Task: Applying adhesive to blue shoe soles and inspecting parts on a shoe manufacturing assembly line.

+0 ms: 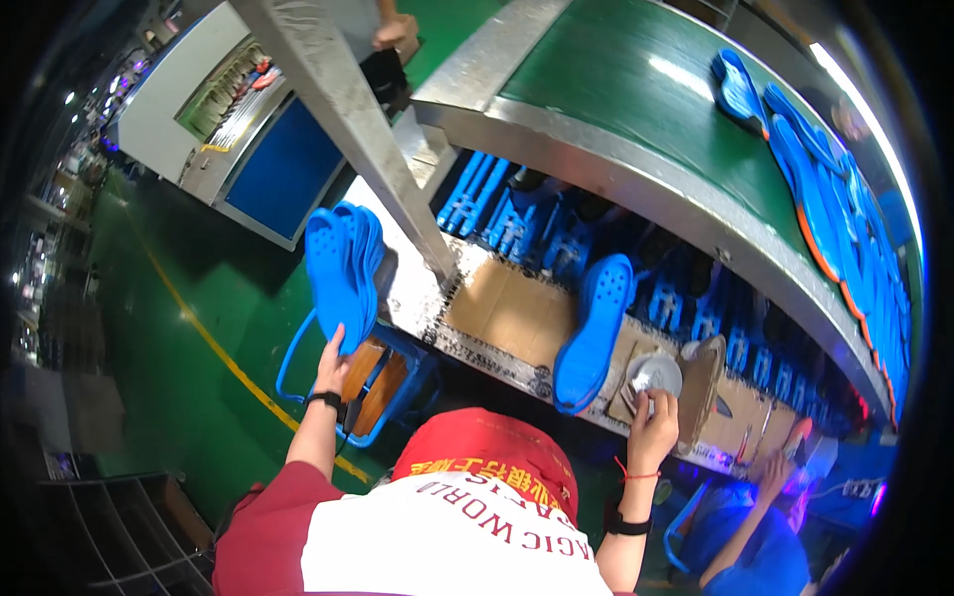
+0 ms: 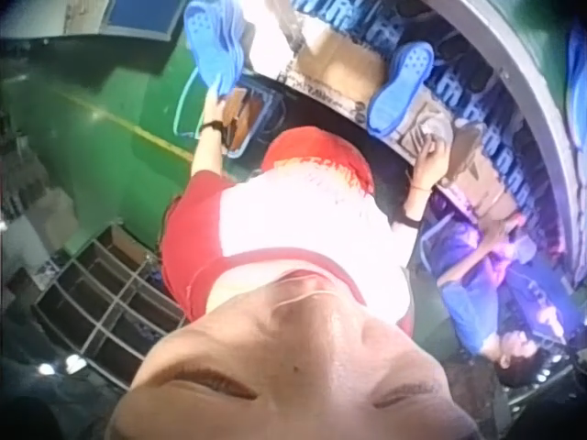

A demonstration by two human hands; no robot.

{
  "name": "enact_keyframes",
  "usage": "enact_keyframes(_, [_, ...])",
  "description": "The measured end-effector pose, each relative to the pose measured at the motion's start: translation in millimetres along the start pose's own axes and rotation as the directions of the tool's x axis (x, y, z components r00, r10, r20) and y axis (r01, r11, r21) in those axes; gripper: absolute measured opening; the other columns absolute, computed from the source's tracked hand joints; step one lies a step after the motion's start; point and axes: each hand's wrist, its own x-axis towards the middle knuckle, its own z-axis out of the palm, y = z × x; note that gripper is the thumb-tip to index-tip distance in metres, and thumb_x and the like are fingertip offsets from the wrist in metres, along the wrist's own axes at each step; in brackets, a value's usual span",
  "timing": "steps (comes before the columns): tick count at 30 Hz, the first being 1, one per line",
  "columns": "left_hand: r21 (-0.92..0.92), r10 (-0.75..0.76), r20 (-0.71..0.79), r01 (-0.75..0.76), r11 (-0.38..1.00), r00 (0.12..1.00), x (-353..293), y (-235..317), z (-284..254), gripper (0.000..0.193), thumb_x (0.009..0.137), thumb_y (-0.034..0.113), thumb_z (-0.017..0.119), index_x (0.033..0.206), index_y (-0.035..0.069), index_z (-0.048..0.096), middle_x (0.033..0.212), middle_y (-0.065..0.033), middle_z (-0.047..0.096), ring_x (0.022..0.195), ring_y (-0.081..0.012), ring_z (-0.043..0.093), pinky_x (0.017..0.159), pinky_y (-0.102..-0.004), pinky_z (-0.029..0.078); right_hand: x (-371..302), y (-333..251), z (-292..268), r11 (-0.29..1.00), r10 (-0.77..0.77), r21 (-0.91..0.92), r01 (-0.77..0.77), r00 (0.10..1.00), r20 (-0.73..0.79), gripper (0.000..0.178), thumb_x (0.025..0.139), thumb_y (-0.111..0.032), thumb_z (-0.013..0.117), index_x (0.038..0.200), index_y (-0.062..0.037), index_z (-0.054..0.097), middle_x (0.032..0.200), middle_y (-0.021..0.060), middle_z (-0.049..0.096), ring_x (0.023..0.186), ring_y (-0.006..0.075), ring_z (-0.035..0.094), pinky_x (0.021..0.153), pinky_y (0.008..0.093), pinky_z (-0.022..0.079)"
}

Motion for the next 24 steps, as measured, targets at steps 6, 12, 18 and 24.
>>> enact_keyframes(6, [0.165, -0.171, 0.005, 0.168, 0.972, 0.985, -125, -24, -39, 0.069, 0.082, 0.021, 0.077, 0.138, 0.001, 0.042, 0.133, -0.0126, 0.053, 0.121, -0.0302, 0.052, 0.105, -0.0448, 0.043, -14, 26, 6, 0.999, 0.019, -0.049, -0.020, 1.000, -0.017, 0.008, 0.090, -0.011, 0.062, 0.090, -0.0042, 0.059, 0.095, 0.0153, 0.058, 0.084, 0.0387, 0.060, 0.069, 0.0448, 0.048])
enact_keyframes(12, [0.258, -0.281, 0.102, 0.248, 0.934, 0.954, -116, -66, 27, 0.063, 0.083, 0.018, 0.077, 0.135, 0.001, 0.045, 0.128, -0.0113, 0.057, 0.117, -0.0263, 0.055, 0.102, -0.0408, 0.044, -16, 52, 21, 0.979, 0.038, -0.200, -0.042, 0.999, -0.023, 0.010, 0.093, -0.018, 0.059, 0.093, -0.0087, 0.054, 0.101, 0.0138, 0.055, 0.072, 0.0395, 0.062, 0.058, 0.0478, 0.051])
enact_keyframes(18, [0.249, -0.231, 0.185, 0.182, 0.951, 0.955, -60, -93, 124, 0.056, 0.087, 0.017, 0.073, 0.133, -0.001, 0.047, 0.126, -0.0121, 0.057, 0.116, -0.0250, 0.056, 0.102, -0.0399, 0.043, 0, 77, 40, 0.975, 0.091, -0.204, -0.091, 0.996, -0.012, 0.011, 0.093, -0.018, 0.058, 0.095, -0.0080, 0.054, 0.100, 0.0137, 0.056, 0.075, 0.0399, 0.062, 0.060, 0.0482, 0.051])
enact_keyframes(24, [0.696, 0.043, 0.119, -0.115, 0.709, 0.992, -40, -97, 141, 0.059, 0.086, 0.026, 0.075, 0.134, 0.004, 0.048, 0.125, -0.0136, 0.053, 0.109, -0.0240, 0.055, 0.088, -0.0361, 0.047, 8, 89, 52, 0.974, 0.135, -0.193, -0.116, 0.987, 0.087, 0.013, 0.093, -0.020, 0.058, 0.094, -0.0075, 0.055, 0.101, 0.0145, 0.057, 0.074, 0.0408, 0.063, 0.062, 0.0497, 0.051])
